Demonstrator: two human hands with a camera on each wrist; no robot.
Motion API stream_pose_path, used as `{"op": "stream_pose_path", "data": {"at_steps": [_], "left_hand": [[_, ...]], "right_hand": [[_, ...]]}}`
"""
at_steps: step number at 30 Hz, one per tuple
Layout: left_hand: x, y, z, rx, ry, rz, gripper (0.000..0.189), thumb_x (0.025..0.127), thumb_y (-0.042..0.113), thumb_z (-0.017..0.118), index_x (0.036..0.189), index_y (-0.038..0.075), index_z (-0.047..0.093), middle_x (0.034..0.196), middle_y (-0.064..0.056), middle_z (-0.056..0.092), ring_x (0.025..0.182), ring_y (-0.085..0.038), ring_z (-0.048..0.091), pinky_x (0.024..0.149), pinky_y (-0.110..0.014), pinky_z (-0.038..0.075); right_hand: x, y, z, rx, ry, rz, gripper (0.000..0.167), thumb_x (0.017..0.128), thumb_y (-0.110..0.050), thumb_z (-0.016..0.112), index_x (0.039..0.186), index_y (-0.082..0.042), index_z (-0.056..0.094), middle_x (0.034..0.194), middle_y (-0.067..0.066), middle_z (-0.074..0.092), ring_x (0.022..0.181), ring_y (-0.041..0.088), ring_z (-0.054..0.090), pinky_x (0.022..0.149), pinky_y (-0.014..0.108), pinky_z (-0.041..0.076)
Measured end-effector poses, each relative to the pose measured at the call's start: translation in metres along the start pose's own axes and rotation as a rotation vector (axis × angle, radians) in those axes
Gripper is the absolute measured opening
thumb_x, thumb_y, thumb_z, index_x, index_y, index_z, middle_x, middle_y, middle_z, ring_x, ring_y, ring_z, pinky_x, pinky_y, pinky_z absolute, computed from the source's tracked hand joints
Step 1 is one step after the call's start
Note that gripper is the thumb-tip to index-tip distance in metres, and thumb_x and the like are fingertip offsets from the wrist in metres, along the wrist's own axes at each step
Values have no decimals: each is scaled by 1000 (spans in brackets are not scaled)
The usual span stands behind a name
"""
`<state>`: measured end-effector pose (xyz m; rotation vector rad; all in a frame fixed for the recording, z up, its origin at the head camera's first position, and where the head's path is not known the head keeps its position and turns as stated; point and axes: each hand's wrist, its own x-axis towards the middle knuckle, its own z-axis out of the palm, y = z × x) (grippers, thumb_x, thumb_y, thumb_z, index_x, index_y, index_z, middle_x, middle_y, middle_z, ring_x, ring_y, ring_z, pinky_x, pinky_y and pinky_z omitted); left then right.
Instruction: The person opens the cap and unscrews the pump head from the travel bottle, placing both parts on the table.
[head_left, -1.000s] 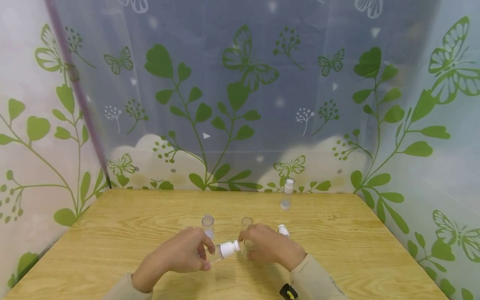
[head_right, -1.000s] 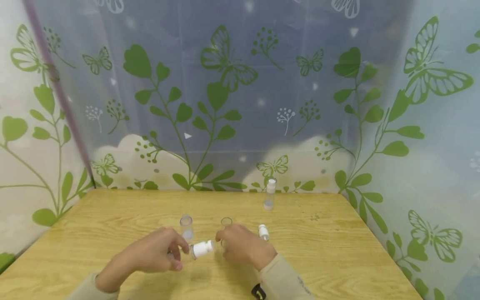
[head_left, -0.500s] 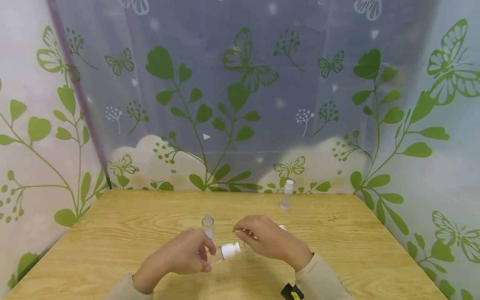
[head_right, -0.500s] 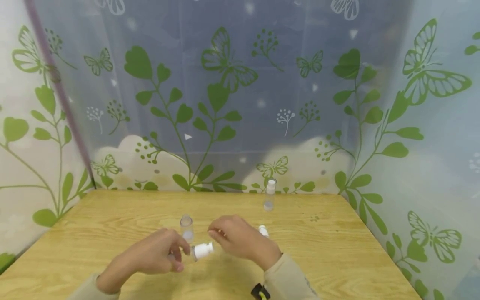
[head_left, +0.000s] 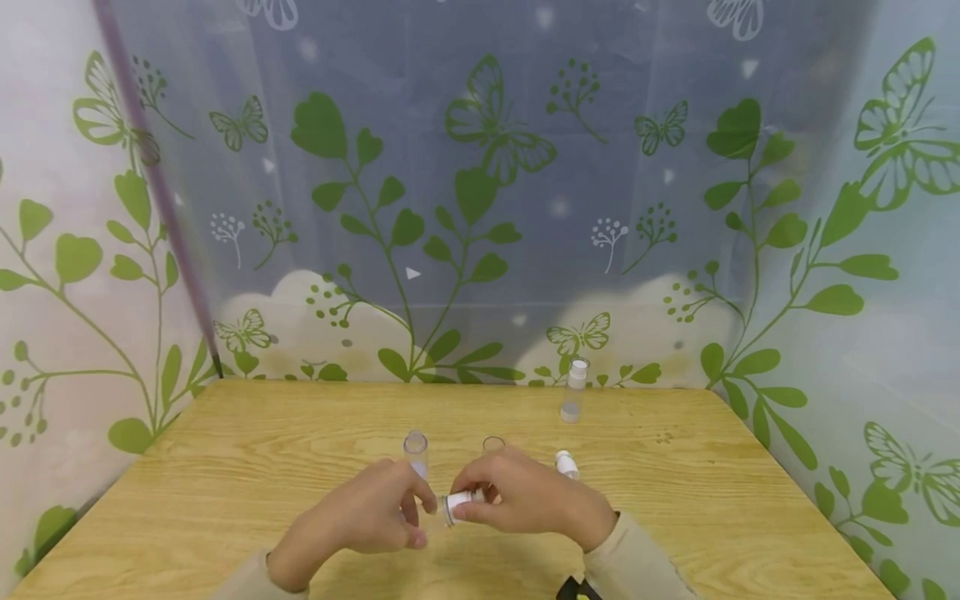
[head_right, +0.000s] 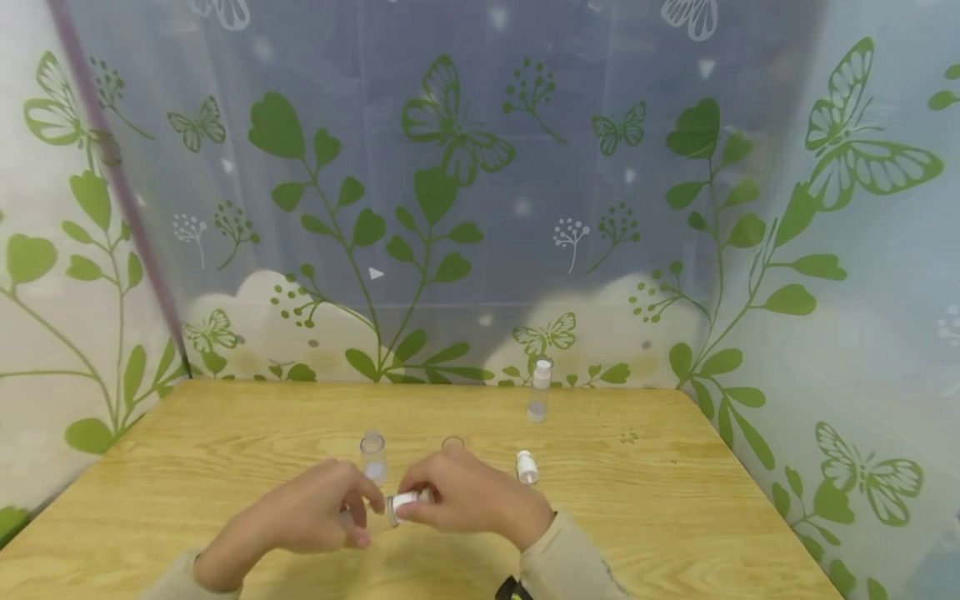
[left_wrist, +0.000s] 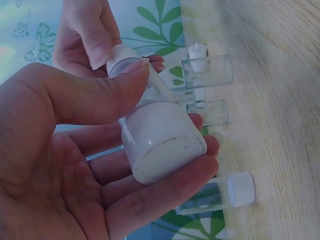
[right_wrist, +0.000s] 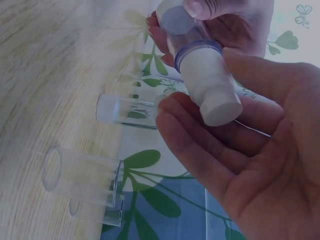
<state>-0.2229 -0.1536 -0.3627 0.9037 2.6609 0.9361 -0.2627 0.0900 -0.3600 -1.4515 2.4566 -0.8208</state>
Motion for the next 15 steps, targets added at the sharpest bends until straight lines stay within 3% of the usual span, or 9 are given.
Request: {"op": "stream_pose_path", "data": {"at_steps": [9, 15], "left_hand": [[0, 1, 2, -4, -12, 0, 26, 75, 1, 85, 100, 0, 78, 76, 0, 75, 65, -1, 64, 60, -19, 54], [0, 0, 1, 29, -12, 22, 24, 76, 2, 85, 99, 1, 78, 77, 1, 76, 67, -1, 65, 62, -19, 54]], "right_hand": [[1, -2, 3, -45, -6, -6, 16, 98, -18, 71, 109, -9, 79, 95, -1, 79, 65, -10, 51, 64, 10, 48], [2, -3, 4, -70, 5, -49, 16, 97, -17, 72, 108, -8, 79, 91, -1, 78, 65, -10, 48, 63, 8, 46]]}}
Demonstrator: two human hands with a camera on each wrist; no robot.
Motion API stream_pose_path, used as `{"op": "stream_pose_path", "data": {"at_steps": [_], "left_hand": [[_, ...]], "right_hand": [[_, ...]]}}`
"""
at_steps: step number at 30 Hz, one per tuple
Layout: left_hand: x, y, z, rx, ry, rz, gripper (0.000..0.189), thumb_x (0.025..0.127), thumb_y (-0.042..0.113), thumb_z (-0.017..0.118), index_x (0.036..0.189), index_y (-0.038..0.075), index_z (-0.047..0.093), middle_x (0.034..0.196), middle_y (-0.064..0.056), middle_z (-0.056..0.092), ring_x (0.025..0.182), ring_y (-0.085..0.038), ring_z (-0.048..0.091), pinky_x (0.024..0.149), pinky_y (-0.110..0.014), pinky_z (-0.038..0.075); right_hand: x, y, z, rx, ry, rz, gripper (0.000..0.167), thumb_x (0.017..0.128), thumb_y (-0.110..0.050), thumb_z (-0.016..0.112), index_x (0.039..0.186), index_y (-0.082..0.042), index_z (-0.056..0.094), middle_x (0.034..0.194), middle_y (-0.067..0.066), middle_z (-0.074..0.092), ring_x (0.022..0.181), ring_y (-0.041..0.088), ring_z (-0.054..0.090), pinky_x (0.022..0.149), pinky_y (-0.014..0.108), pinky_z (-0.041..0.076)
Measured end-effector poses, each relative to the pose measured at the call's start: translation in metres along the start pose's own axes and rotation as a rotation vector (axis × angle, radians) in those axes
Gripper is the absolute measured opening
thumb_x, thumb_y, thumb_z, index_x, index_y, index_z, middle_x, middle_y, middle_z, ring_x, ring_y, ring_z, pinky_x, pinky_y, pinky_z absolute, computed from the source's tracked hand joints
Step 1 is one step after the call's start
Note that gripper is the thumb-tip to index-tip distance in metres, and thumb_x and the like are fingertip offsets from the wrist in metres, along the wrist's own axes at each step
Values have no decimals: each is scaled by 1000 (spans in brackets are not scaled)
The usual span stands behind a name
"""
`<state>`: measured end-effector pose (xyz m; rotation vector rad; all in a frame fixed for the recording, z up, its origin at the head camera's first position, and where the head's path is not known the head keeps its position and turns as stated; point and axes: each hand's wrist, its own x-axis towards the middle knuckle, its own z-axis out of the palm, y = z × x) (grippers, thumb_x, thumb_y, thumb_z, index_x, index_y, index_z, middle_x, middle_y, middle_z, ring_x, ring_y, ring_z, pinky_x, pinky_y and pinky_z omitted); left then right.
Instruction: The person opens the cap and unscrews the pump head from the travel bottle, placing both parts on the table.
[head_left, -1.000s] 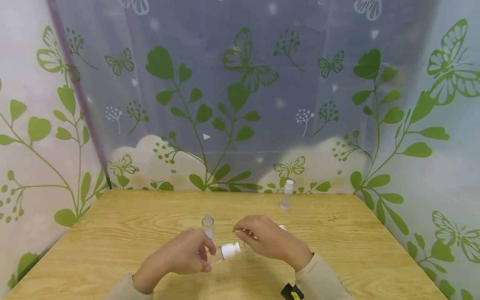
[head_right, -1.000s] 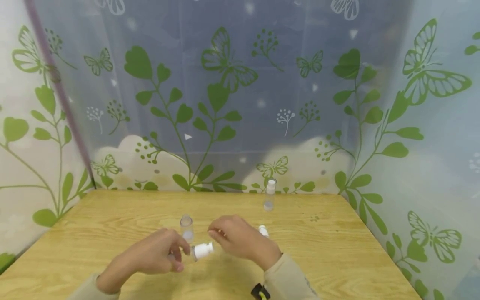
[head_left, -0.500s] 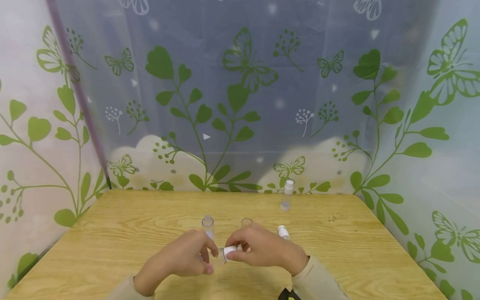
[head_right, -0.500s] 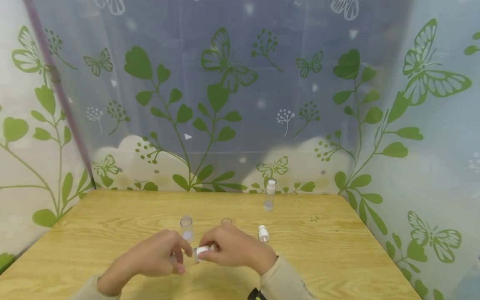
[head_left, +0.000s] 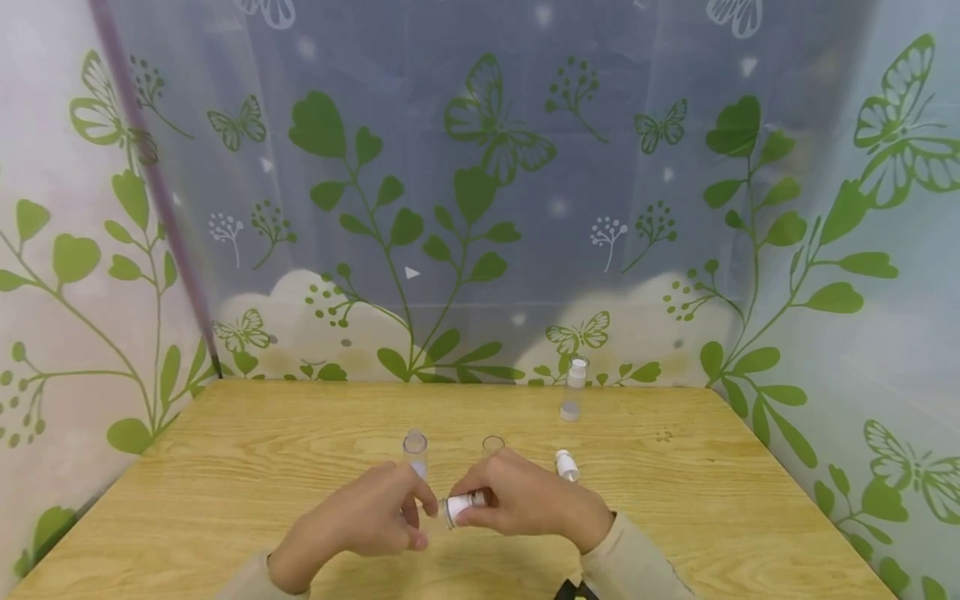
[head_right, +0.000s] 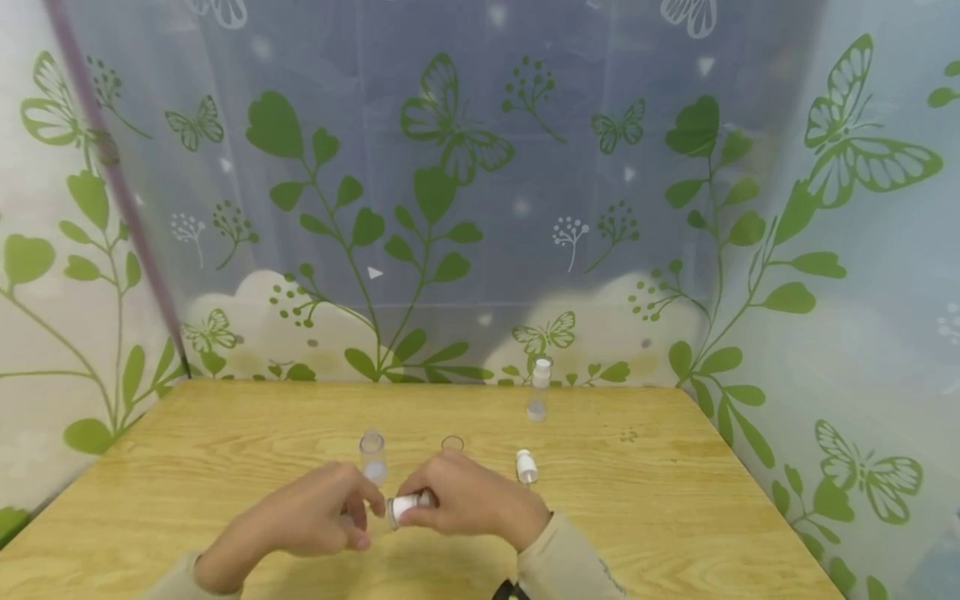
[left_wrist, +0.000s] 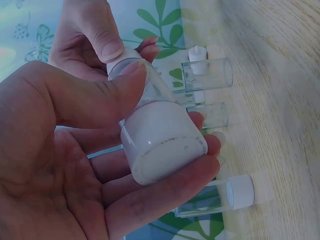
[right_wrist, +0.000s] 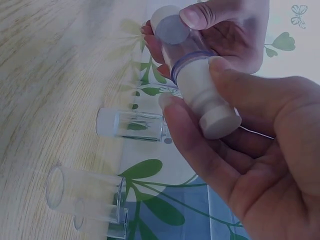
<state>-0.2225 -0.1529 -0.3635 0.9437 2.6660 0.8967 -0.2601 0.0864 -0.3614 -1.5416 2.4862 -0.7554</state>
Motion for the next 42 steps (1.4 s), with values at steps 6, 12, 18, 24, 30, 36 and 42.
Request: {"op": "stream_pose_path", "data": {"at_steps": [6, 12, 18, 24, 30, 36, 42], "left_hand": [[-1, 1, -1, 20, 3, 32, 23, 77, 0, 84, 100, -1, 77, 77, -1, 76, 65, 1, 64, 60, -17, 53], [-2, 4, -2, 27, 15, 66, 23, 78, -2, 81, 101, 0, 77, 76, -2, 76, 64, 3, 65, 58, -14, 52], [-2, 4, -1, 8, 3, 47, 21, 80, -2, 79, 101, 1, 77, 77, -2, 77, 65, 2, 65, 60, -17, 53], [-1, 2, 1, -8, 7, 26, 22, 80, -1, 79, 102, 0, 77, 77, -2, 77, 65, 1, 65, 60, -17, 54], [0, 2, 0, -19, 12, 12, 25, 79, -3, 80, 103, -3, 76, 77, -3, 77, 65, -1, 66, 59, -17, 54], [-1, 3, -1, -22, 14, 8, 24, 79, -3, 80, 102, -2, 77, 78, -2, 77, 65, -1, 65, 59, -17, 54], [-1, 3, 0, -21, 12, 6, 24, 79, -2, 81, 103, -3, 76, 79, -3, 77, 66, -1, 66, 59, -17, 54]], "right_hand": [[0, -1, -1, -39, 18, -39, 18, 97, -18, 71, 110, -8, 78, 93, -1, 79, 69, -11, 52, 66, 8, 48], [-2, -4, -3, -62, 48, -58, 20, 96, -16, 72, 113, -7, 79, 98, 1, 81, 74, -10, 61, 69, 7, 50], [-3, -5, -4, -48, 58, -60, 20, 93, -13, 74, 112, -6, 79, 98, 2, 81, 79, -8, 65, 71, 7, 51], [-2, -4, -3, -34, 56, -20, 21, 92, -13, 77, 112, -6, 78, 99, 2, 80, 82, -7, 66, 74, 8, 53], [-2, -3, -4, -44, 74, 3, 19, 94, -15, 77, 112, -9, 77, 105, 1, 79, 87, -5, 65, 78, 12, 55], [-3, -1, -5, 11, 79, 17, 25, 104, -24, 63, 119, -7, 74, 114, 5, 78, 93, 1, 68, 78, 11, 55], [-2, 4, -3, 18, 78, -18, 31, 110, -22, 49, 116, -6, 75, 107, 6, 79, 87, 0, 70, 76, 11, 54]]}}
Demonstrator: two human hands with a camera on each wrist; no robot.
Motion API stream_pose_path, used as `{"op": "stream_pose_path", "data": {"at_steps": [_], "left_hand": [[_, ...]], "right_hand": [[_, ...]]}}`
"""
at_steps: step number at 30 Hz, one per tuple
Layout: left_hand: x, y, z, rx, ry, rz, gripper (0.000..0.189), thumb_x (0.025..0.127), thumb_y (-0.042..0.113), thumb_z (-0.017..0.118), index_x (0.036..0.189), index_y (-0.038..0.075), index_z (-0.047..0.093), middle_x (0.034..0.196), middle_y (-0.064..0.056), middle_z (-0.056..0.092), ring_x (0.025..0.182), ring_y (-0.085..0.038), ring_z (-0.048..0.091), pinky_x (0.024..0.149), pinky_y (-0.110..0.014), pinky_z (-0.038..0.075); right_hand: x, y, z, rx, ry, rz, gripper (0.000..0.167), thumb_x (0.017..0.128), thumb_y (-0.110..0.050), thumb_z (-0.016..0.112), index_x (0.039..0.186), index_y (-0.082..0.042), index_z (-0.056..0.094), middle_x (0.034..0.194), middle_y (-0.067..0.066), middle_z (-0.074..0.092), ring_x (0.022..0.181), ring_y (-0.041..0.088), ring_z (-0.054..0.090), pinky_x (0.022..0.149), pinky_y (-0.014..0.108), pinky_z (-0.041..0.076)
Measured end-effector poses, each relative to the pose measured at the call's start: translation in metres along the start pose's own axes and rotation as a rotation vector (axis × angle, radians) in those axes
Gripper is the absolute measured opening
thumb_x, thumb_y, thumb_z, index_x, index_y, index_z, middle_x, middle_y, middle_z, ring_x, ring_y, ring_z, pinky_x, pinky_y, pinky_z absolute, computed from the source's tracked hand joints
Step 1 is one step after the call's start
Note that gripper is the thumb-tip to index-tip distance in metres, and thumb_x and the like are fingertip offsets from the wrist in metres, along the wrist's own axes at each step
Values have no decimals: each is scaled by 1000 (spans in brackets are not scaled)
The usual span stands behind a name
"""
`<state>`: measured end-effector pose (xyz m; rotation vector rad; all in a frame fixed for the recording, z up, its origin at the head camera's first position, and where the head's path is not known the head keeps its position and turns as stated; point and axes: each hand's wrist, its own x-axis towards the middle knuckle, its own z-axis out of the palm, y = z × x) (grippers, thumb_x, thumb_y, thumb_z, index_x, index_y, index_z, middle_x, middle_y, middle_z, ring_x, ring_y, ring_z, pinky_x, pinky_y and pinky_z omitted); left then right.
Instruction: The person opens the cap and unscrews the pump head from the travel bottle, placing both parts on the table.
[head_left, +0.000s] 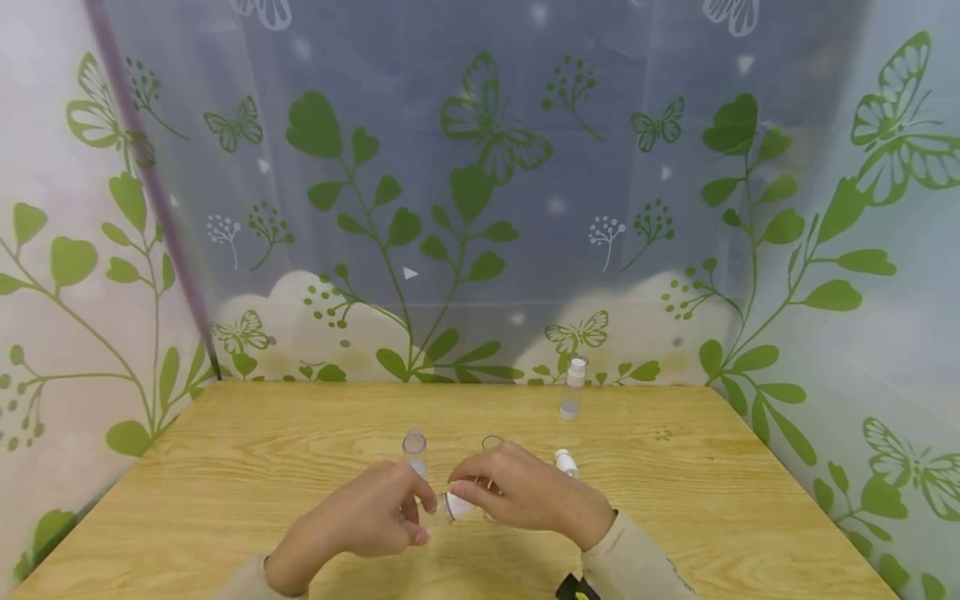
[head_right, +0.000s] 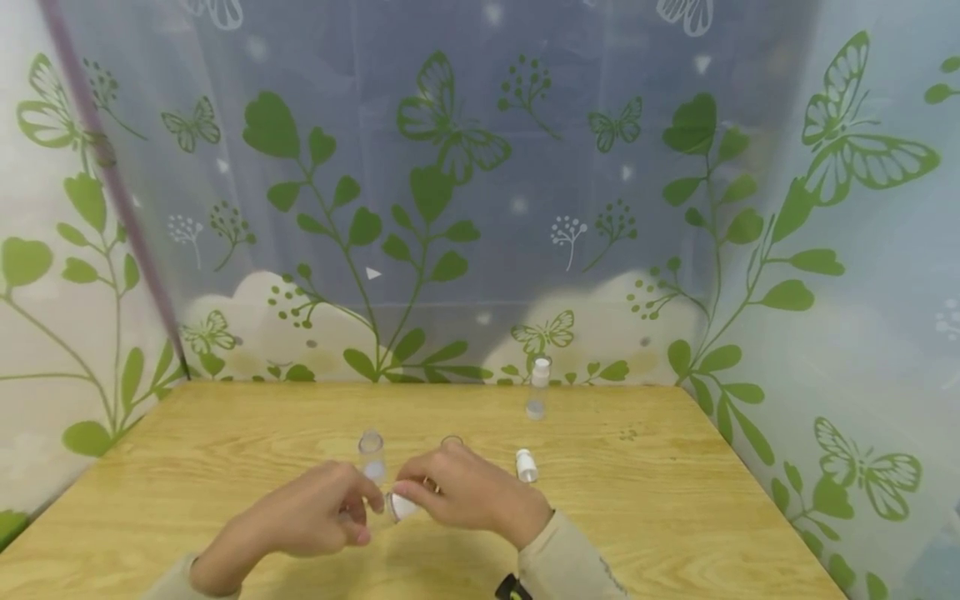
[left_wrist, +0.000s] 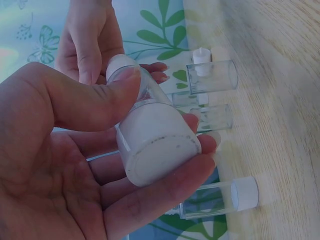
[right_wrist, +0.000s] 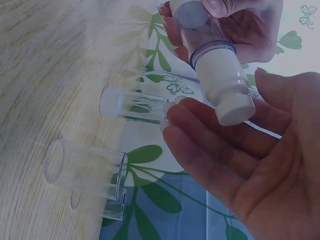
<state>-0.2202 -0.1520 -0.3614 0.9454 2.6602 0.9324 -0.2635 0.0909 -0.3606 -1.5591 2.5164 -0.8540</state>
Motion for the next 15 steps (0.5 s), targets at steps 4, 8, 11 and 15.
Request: {"op": "stream_pose_path", "data": {"at_steps": [4, 8, 11, 15], "left_hand": [[0, -1, 1, 4, 3, 0, 23, 80, -1, 81, 102, -3, 77, 78, -2, 76, 65, 0, 64, 58, -17, 53], [0, -1, 1, 16, 9, 15, 23, 80, -1, 81, 102, -3, 77, 77, -1, 76, 63, 2, 64, 58, -15, 53], [0, -1, 1, 19, 9, 20, 24, 80, 0, 82, 103, -2, 77, 76, -1, 76, 63, 2, 64, 58, -14, 52], [1, -1, 2, 17, 2, 16, 24, 80, 0, 82, 103, -2, 77, 76, -1, 76, 63, 1, 64, 58, -15, 53]], "right_hand": [[0, 2, 0, 1, 9, -11, 32, 111, -20, 45, 109, -9, 75, 91, 6, 77, 70, -5, 57, 70, 11, 50], [1, 3, 1, 22, -12, 8, 31, 111, -21, 47, 111, -8, 76, 95, 6, 78, 74, -5, 62, 72, 11, 53], [1, 2, 1, 39, -35, 34, 29, 109, -21, 51, 114, -7, 76, 104, 5, 79, 85, -3, 70, 77, 11, 55], [1, 1, 2, 46, -45, 50, 24, 107, -18, 56, 113, -6, 76, 102, 5, 79, 82, -4, 69, 75, 11, 55]]}}
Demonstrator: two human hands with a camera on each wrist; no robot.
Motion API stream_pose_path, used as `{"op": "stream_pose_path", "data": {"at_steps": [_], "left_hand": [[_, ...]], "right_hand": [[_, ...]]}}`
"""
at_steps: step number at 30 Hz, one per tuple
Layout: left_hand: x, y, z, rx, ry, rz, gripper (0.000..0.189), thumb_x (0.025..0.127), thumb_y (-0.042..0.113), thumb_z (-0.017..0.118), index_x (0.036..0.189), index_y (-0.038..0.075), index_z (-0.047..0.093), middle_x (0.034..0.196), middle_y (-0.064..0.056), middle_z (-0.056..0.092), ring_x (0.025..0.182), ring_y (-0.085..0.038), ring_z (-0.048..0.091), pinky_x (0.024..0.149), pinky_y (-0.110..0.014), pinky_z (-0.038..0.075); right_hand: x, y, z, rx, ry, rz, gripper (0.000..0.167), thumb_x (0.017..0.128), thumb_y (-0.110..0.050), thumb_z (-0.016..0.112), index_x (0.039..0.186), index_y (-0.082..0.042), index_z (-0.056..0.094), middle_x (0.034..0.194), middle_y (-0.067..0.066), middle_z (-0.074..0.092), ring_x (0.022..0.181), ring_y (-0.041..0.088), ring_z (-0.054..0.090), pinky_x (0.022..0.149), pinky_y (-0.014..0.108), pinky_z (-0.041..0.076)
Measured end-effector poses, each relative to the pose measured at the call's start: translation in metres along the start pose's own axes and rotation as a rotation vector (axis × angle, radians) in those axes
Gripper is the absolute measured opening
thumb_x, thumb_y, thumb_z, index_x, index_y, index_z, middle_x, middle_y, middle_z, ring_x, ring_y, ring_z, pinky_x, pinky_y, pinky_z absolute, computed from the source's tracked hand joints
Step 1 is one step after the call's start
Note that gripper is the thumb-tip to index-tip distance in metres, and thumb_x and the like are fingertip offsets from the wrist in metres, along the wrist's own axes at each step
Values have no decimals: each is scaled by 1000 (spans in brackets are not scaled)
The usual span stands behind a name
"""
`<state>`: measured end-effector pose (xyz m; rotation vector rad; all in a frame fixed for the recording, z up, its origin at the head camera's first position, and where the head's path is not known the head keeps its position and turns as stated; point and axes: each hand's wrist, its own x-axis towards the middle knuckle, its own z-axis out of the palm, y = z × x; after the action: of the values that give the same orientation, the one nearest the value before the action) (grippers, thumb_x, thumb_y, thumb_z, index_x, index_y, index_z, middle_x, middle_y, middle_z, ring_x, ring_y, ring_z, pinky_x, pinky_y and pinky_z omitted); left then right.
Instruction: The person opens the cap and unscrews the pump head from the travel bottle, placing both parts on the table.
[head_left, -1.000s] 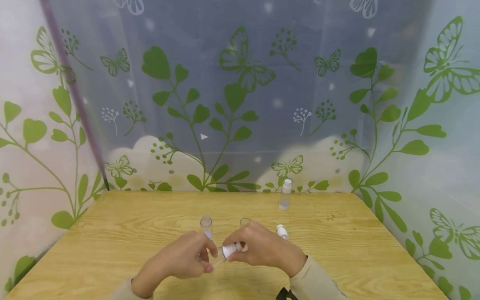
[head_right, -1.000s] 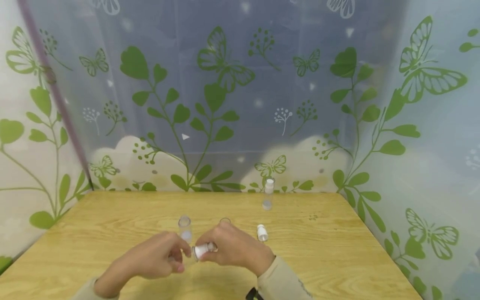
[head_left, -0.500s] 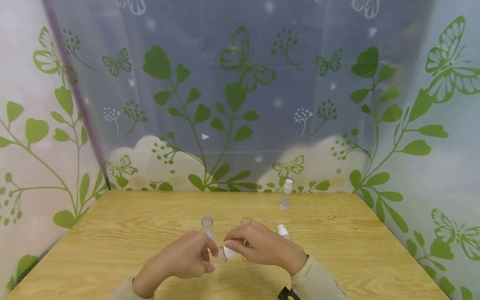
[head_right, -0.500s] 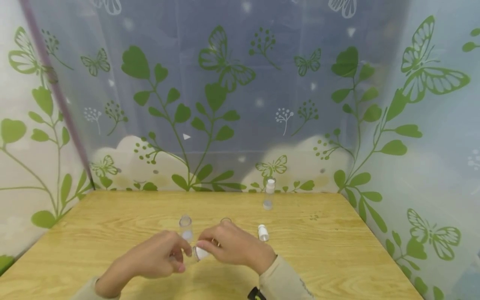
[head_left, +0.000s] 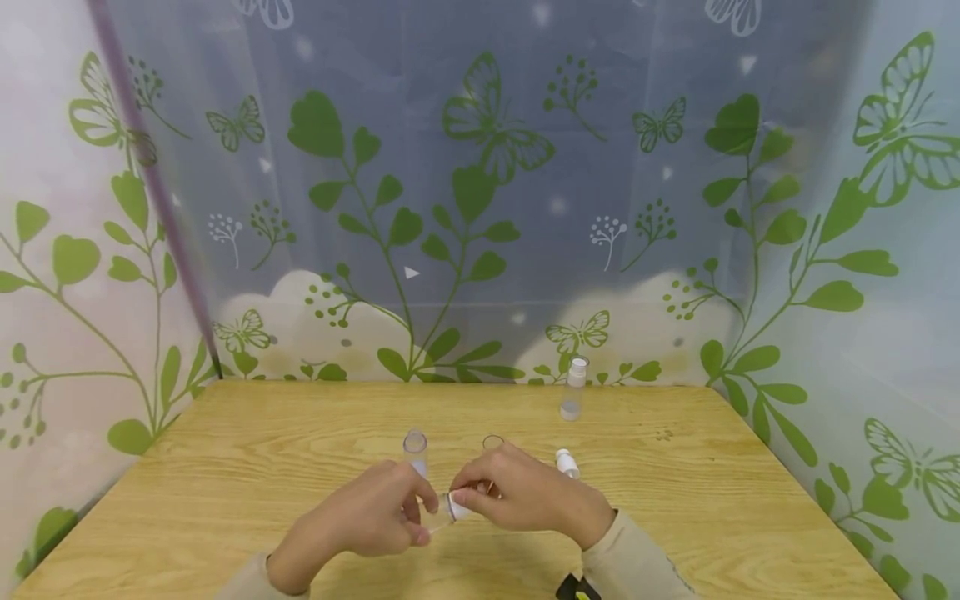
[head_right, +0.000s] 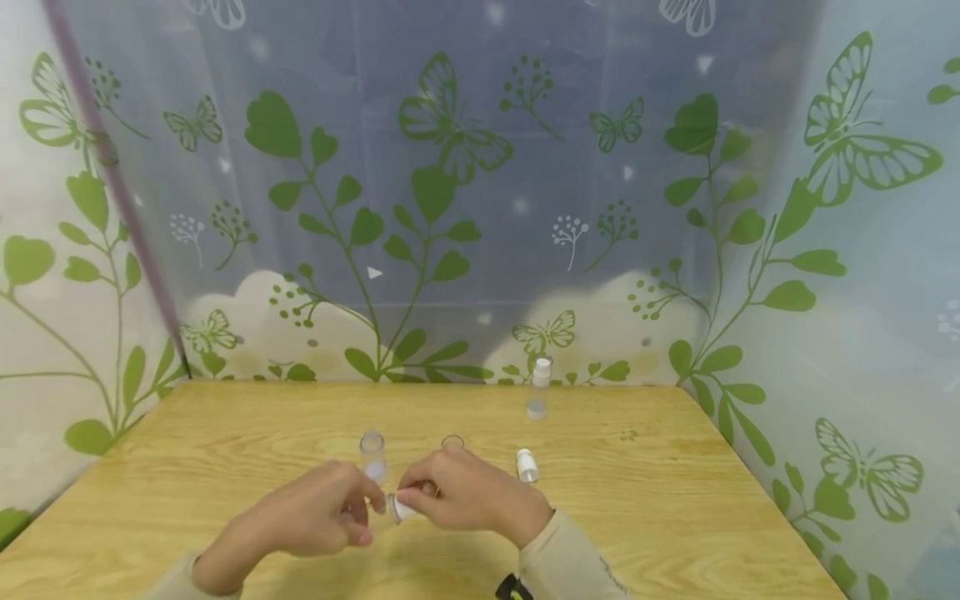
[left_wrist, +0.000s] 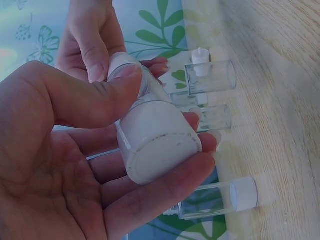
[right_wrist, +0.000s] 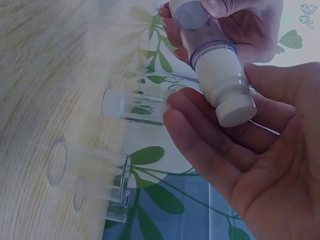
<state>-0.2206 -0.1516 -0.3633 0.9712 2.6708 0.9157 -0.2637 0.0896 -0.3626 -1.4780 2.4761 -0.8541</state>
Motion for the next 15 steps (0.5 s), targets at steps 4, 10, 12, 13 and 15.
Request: {"op": "stream_pose_path", "data": {"at_steps": [4, 10, 12, 13, 15], "left_hand": [[0, 0, 0, 2, -9, -3, 23, 80, 0, 82, 103, -2, 77, 76, -1, 76, 63, 1, 65, 58, -15, 53], [1, 0, 0, -3, -13, -11, 24, 80, 2, 82, 103, -2, 77, 77, -1, 76, 64, 0, 65, 59, -16, 54], [1, -1, 0, -2, -14, -13, 24, 80, 2, 83, 103, -1, 77, 78, -1, 76, 65, 0, 65, 60, -16, 54], [1, -1, 0, -3, -14, -15, 24, 80, 2, 83, 103, -1, 77, 78, -1, 76, 65, 0, 66, 60, -17, 54], [0, -1, 0, -1, -15, -16, 23, 80, 3, 83, 103, -1, 77, 78, -1, 76, 66, -1, 66, 60, -17, 54]], "right_hand": [[0, 0, 0, -4, 0, -5, 23, 106, -17, 57, 112, -6, 77, 101, 5, 79, 79, -7, 67, 74, 10, 55], [0, 0, 0, -7, -6, -2, 23, 106, -18, 59, 114, -6, 77, 101, 4, 79, 78, -8, 65, 74, 11, 55], [0, -1, 0, -7, -8, 6, 22, 105, -17, 60, 115, -6, 77, 102, 4, 79, 78, -8, 64, 74, 11, 55], [0, -1, -1, -8, -8, 10, 21, 104, -16, 62, 115, -7, 76, 102, 4, 79, 79, -8, 64, 74, 11, 55], [0, -2, -1, -7, -9, 14, 18, 102, -15, 65, 114, -7, 76, 103, 3, 79, 80, -8, 63, 74, 11, 55]]}}
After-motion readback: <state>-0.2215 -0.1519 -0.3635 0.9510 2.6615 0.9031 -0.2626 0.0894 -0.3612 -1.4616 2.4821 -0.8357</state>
